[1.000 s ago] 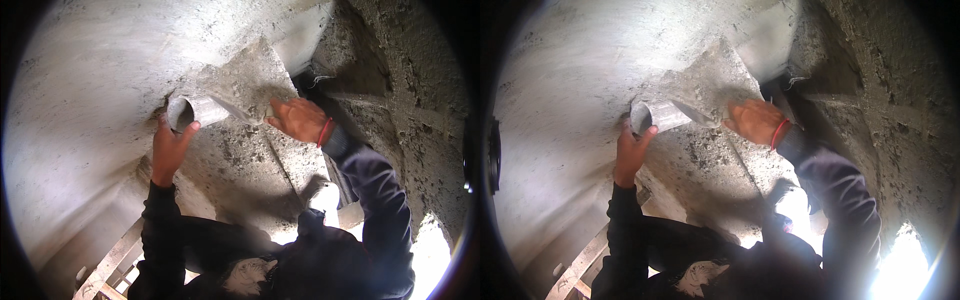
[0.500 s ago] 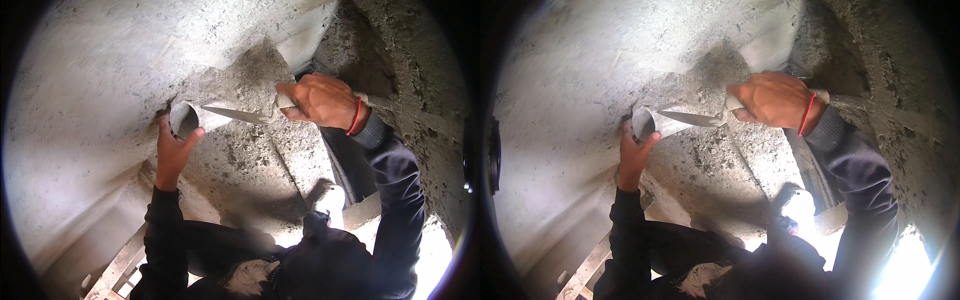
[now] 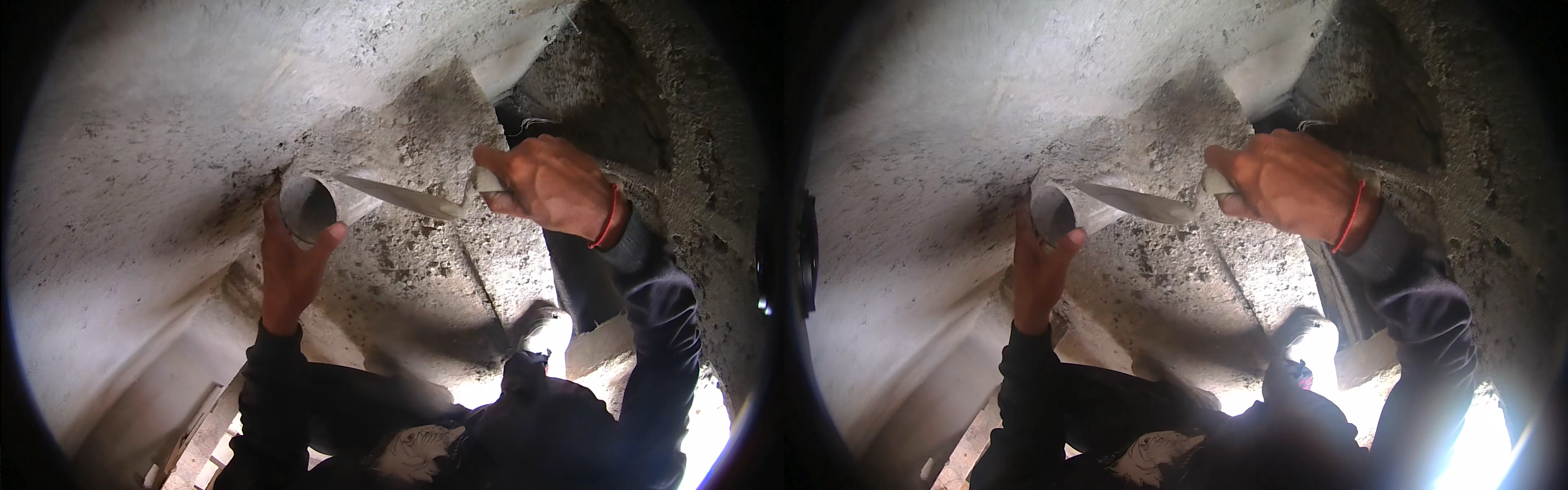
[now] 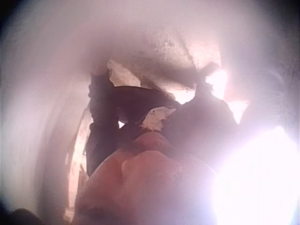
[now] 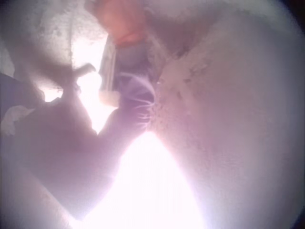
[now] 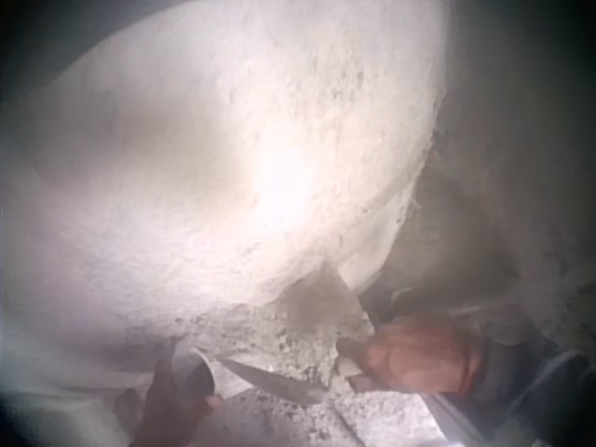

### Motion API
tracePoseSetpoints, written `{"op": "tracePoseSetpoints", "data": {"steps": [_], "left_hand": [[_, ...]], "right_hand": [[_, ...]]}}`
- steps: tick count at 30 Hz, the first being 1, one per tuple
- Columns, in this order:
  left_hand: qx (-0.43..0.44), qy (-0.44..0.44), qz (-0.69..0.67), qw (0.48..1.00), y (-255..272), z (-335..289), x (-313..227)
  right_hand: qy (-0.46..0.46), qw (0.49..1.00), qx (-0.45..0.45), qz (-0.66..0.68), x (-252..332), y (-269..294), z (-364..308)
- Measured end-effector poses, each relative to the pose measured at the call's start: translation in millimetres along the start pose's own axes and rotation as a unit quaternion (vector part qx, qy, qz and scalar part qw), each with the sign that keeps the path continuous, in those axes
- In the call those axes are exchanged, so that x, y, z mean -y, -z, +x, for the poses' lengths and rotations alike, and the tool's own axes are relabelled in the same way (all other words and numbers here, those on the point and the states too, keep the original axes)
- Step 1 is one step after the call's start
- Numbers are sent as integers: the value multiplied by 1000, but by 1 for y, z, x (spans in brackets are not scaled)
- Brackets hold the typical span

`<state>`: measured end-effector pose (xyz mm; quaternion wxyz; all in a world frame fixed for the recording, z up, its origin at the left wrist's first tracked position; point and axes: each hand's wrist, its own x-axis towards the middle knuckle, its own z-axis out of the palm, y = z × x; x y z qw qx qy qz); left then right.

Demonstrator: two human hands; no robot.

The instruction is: The person uses a trowel to apply and smooth cement around a white PVC pipe embedded in a concrete wall. They repeatedly scoop cement, press it around the pipe opening, and smooth the surface to secure the pipe in place.

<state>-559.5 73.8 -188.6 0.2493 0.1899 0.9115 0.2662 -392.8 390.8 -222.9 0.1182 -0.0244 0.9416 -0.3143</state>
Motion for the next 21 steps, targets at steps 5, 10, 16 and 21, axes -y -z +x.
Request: {"op": "tracePoseSetpoints", "data": {"steps": [5, 10, 16, 21], "left_hand": [[-11, -4, 24, 1000, -1, -3, 2], [4, -16, -9, 1000, -2, 2, 3], [-7, -55, 23, 998, -4, 0, -6], [-14, -67, -24, 997, -2, 0, 25]], "right_hand": [[18, 999, 30, -6, 2, 8, 18], [-69, 993, -2, 94, 40, -43, -11], [-118, 961, -130, 215, 65, -93, -9], [-120, 932, -146, 310, 71, -85, -37]]}}
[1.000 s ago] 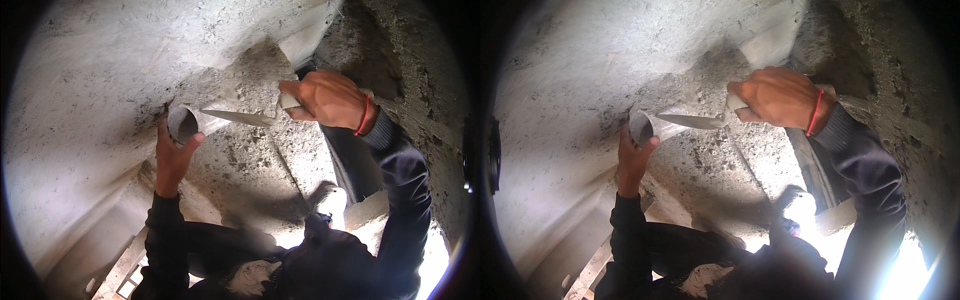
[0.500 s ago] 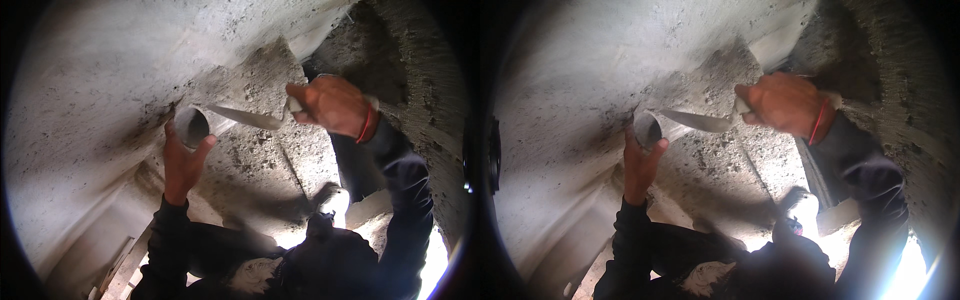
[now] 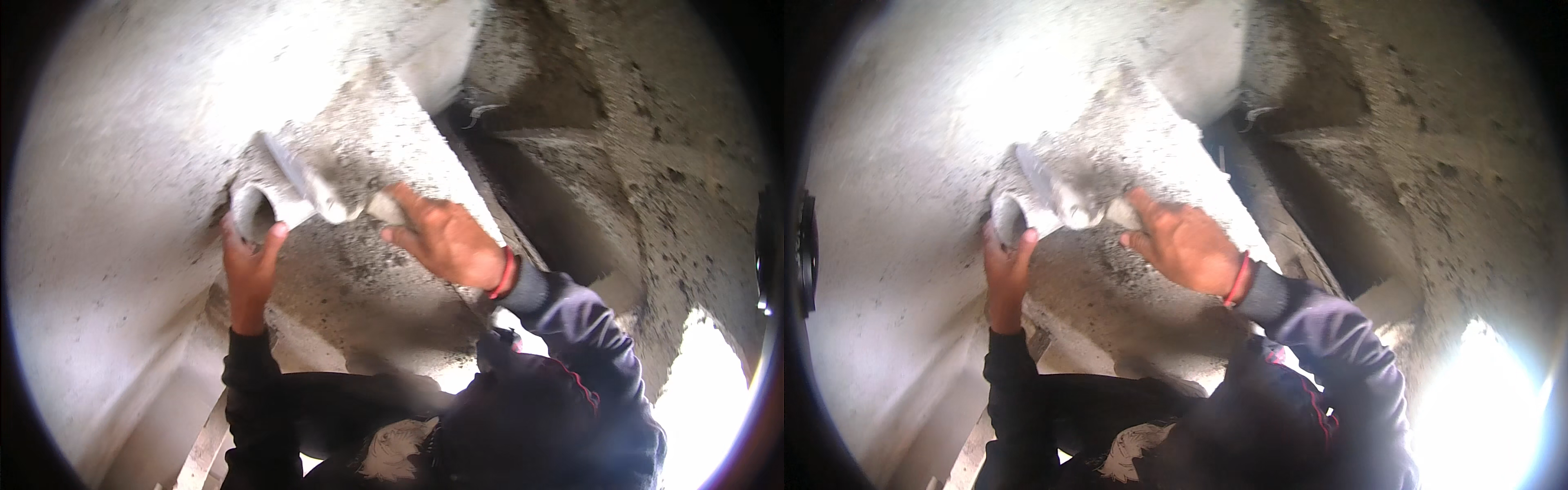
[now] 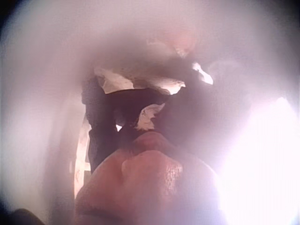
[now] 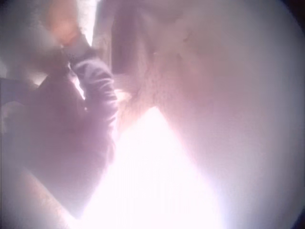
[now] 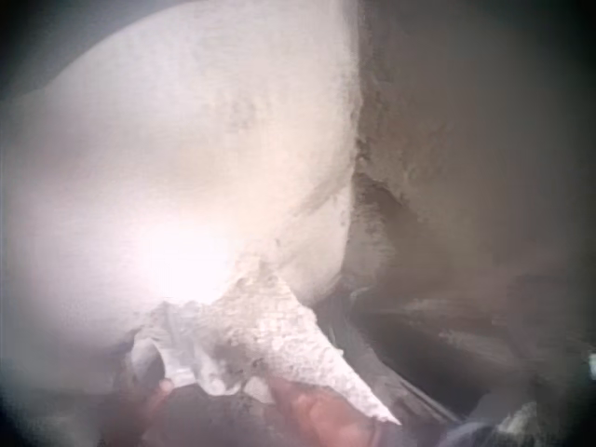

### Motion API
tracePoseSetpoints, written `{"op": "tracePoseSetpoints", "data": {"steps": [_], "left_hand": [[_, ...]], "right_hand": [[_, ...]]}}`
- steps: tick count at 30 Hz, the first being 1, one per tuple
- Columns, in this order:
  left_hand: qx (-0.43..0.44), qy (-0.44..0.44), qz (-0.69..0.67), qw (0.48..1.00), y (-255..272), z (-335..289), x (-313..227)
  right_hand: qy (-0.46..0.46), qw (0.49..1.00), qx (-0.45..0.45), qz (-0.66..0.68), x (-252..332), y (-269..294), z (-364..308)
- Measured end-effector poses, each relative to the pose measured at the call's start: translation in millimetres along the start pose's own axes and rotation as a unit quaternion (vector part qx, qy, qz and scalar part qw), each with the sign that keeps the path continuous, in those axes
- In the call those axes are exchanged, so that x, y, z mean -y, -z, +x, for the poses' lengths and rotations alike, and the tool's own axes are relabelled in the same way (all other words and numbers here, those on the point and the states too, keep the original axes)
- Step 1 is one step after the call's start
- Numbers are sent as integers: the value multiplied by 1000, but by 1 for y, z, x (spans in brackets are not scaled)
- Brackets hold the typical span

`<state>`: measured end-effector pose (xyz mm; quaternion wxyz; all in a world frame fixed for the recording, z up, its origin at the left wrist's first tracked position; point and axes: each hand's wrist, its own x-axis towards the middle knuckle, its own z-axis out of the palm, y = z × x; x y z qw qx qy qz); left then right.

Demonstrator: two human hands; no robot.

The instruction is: The person uses a trowel to apply and smooth cement around a white PVC pipe embedded in a concrete wall. They repeatedly scoop cement, press it around the pipe opening, and smooth the surface to secure the pipe in place.

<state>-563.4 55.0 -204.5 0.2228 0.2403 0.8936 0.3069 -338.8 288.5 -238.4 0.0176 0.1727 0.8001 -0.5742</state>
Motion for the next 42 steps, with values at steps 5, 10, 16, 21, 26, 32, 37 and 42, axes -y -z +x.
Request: {"op": "tracePoseSetpoints", "data": {"steps": [5, 10, 16, 21, 26, 32, 37, 42], "left_hand": [[22, 36, 3, 999, 3, 7, -14], [61, 43, -59, 995, -1, 4, -34], [90, 52, -100, 990, -1, 7, -28], [56, 16, -63, 996, 4, 3, -31], [46, -10, -40, 998, 3, 11, -32], [32, 51, -4, 998, 2, 6, -16], [30, 82, 56, 995, -5, 4, -13], [24, 61, 102, 993, 3, 5, 0]], "right_hand": [[-98, 993, 40, -44, -19, -27, -34], [-56, 994, 31, 84, -25, -28, -37], [88, 959, -160, -219, -96, -94, -83], [-89, 995, -32, 43, -51, 10, -63], [-32, 960, -80, -267, -53, -14, -22], [-2, 896, 79, -436, -18, -46, -48], [-16, 968, 89, -236, -1, -13, -51], [-4, 930, 20, -367, -39, -37, -24]]}}
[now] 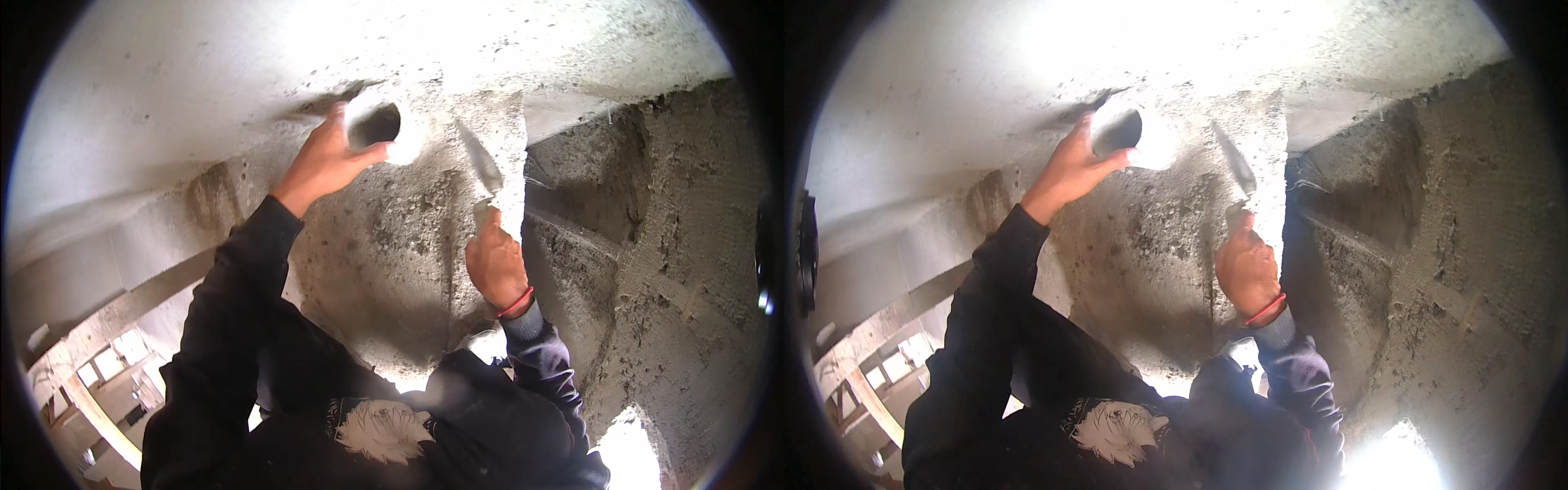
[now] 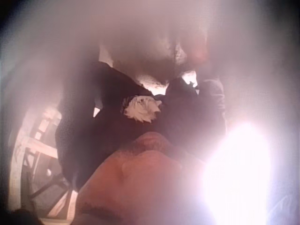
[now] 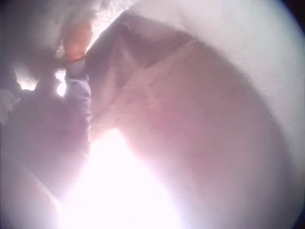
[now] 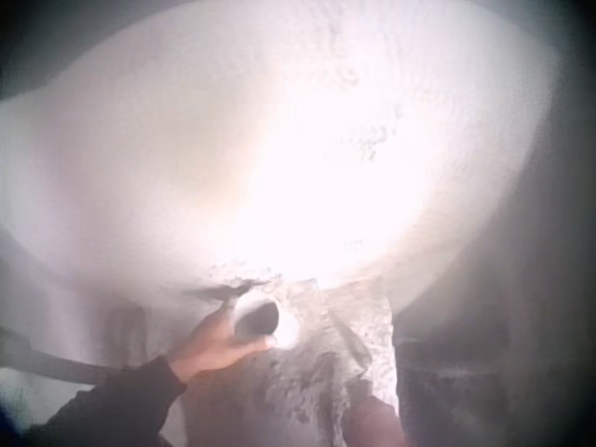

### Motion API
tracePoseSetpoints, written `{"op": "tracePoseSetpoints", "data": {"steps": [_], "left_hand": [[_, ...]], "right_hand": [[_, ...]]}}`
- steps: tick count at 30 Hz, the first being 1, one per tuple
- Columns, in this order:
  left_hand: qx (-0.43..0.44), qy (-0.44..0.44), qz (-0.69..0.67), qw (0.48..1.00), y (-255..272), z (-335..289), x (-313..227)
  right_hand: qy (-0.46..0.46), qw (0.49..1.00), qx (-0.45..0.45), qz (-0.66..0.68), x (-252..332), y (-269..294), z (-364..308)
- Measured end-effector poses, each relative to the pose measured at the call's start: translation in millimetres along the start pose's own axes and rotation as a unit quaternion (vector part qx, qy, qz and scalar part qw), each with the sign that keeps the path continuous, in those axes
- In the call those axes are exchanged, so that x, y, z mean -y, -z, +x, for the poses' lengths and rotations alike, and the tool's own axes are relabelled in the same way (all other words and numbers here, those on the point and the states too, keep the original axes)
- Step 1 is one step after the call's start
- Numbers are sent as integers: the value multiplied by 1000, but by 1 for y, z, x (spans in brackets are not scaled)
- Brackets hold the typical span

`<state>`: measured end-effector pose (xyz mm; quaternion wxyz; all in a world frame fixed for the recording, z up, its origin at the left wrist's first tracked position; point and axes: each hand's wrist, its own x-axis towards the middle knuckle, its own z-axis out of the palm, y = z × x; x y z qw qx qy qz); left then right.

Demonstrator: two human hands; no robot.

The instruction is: The person uses a trowel to apply and smooth cement around a white PVC pipe embedded in a concrete wall. They repeatedly scoop cement, press it around the pipe opening, and smooth the surface to secure the pipe in place.

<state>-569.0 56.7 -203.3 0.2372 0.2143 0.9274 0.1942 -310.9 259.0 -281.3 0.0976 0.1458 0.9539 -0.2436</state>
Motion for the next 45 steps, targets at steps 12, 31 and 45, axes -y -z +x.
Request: {"op": "tracePoseSetpoints", "data": {"steps": [12, 31, 45], "left_hand": [[1, 19, -21, 1000, 4, -9, -17], [0, 46, 19, 999, 4, -11, -20], [1, -38, -114, 993, -2, 1, -17]], "right_hand": [[156, 866, 245, 407, 25, -56, -54], [25, 954, 34, 297, 41, -128, -54], [-189, 908, 80, 366, 49, -126, -59]]}}
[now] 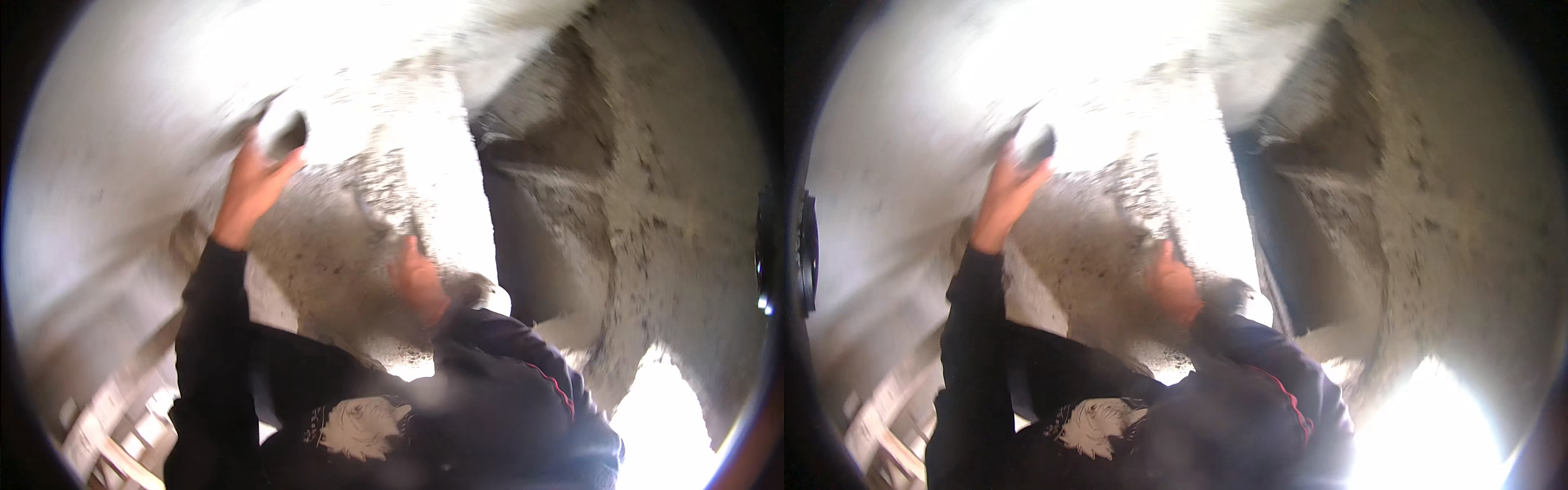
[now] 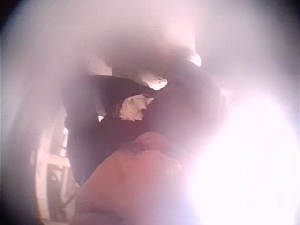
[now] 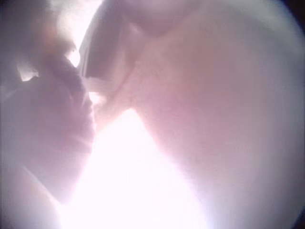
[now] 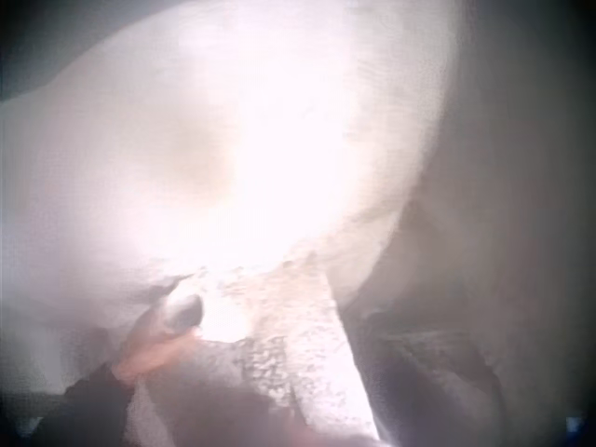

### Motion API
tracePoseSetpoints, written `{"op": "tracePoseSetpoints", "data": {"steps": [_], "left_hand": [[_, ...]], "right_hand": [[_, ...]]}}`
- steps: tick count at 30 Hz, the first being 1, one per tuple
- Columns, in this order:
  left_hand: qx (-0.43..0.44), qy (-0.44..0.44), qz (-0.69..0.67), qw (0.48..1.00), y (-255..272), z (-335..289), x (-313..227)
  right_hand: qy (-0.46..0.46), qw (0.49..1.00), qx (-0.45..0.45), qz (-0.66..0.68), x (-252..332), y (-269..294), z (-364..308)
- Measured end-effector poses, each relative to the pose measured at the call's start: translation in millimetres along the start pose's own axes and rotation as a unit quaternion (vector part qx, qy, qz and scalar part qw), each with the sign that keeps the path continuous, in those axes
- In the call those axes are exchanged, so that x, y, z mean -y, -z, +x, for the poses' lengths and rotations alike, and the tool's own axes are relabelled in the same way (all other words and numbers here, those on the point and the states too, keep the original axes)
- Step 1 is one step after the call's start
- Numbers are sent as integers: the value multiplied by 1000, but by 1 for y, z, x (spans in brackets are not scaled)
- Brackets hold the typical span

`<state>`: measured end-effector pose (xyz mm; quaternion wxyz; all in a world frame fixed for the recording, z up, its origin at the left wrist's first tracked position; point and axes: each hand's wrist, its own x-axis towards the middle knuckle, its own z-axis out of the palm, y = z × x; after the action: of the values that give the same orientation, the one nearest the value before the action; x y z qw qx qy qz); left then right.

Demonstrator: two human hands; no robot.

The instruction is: The person uses a trowel to apply and smooth cement around a white PVC pipe embedded in a concrete wall. They repeatedly scoop cement, press it around the pipe opening, and smooth the surface to secure the pipe in place.

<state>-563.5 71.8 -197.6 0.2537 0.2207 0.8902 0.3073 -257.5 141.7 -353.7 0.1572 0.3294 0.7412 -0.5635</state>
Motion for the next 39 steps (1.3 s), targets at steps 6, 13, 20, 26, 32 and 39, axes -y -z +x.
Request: {"op": "tracePoseSetpoints", "data": {"steps": [6, 13, 20, 26, 32, 39], "left_hand": [[-2, 17, 5, 1000, 3, -9, 1], [2, 45, 113, 993, 11, 2, 12], [21, 86, 154, 984, 32, 8, 29], [32, 10, 111, 993, 31, 7, 34], [7, 2, 94, 996, 23, 5, 37], [-1, -3, 56, 998, 20, 4, 34]], "right_hand": [[-20, 997, 54, 61, 12, 1, 1], [111, 993, -32, 24, 31, 40, -10], [126, 991, 34, 16, 30, 49, -12], [130, 988, 62, 55, 36, 76, -22], [153, 988, 6, 15, 37, 124, -41], [198, 978, -55, -46, 15, 175, -70]]}}
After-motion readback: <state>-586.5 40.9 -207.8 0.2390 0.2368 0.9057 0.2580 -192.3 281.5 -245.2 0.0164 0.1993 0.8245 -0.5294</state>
